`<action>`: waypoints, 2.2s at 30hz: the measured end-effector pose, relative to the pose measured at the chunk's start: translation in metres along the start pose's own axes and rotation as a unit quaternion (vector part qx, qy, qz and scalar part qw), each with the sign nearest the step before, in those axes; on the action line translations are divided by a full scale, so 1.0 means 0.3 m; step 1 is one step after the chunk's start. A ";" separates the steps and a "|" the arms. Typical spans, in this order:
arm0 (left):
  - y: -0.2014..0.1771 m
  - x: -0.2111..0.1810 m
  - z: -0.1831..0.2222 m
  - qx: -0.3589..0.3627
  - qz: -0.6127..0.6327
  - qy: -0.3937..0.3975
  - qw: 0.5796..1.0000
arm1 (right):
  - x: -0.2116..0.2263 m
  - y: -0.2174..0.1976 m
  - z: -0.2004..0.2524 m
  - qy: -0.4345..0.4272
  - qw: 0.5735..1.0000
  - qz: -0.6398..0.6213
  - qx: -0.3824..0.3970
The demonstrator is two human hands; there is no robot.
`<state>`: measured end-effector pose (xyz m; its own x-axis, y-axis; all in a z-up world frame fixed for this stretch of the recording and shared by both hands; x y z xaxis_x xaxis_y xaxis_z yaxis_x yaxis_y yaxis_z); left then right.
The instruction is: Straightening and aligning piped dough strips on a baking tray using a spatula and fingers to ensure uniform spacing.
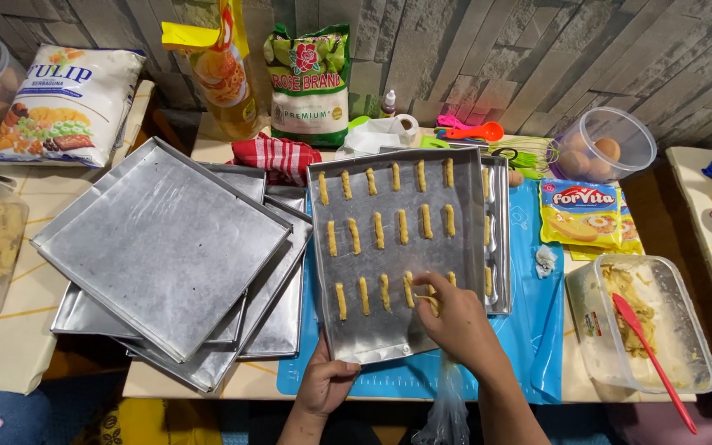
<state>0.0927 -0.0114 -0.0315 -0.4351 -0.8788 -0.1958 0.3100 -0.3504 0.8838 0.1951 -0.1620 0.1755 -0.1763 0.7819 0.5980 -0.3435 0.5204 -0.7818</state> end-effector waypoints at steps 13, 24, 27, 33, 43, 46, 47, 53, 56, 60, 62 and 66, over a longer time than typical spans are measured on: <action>-0.016 0.004 -0.012 0.045 -0.028 0.012 0.999 | -0.134 -0.194 0.121 -0.076 0.975 -0.184 -0.101; -0.175 0.027 -0.058 -0.010 0.005 0.014 1.000 | -0.587 -0.260 0.298 0.029 0.939 -0.239 -0.246; -0.128 0.011 -0.039 -0.027 -0.009 0.015 0.999 | -0.601 -0.243 0.278 -0.013 0.938 -0.243 -0.247; -0.233 0.003 -0.064 -0.048 0.024 0.037 0.998 | -0.655 -0.264 0.262 0.052 0.941 -0.094 -0.321; -0.087 -0.022 0.038 -0.236 0.014 0.024 0.971 | -0.696 -0.264 0.180 0.098 0.948 -0.083 -0.293; -0.123 -0.022 -0.008 -0.135 0.002 0.037 0.990 | -0.691 -0.286 0.210 0.119 0.951 -0.029 -0.283; -0.042 -0.026 0.031 -0.187 0.005 0.035 0.982 | -0.638 -0.319 0.239 0.073 0.951 0.002 -0.301; -0.272 -0.007 -0.064 -0.101 0.006 0.034 0.994 | -0.749 -0.572 0.510 0.091 0.912 0.206 -0.342; -0.242 -0.009 -0.058 -0.091 -0.009 0.034 0.995 | -0.879 -0.591 0.558 0.254 0.918 0.222 -0.207; -0.174 -0.004 -0.041 -0.048 -0.028 0.023 0.998 | -1.045 -0.561 0.593 0.316 0.922 0.178 -0.138; -0.168 0.000 -0.048 -0.013 -0.020 0.039 0.999 | -1.065 -0.636 0.649 0.303 0.914 0.193 -0.191; -0.120 0.002 -0.040 -0.003 -0.015 0.033 0.999 | -0.804 -0.756 0.671 0.135 0.914 0.096 -0.370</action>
<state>0.0915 -0.0032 -0.0687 -0.3870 -0.8872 -0.2510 0.3024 -0.3793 0.8744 0.1300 -0.5379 0.2442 0.1008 0.8874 0.4499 0.4058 0.3762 -0.8329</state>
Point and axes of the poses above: each hand's wrist, its own z-axis away from the middle knuckle, its own y-axis out of the palm, x = y × z, the point moved 10 cm from there along -z, towards the middle knuckle, and after that the axes turned 13 degrees about -y, right-handed, at the moved point
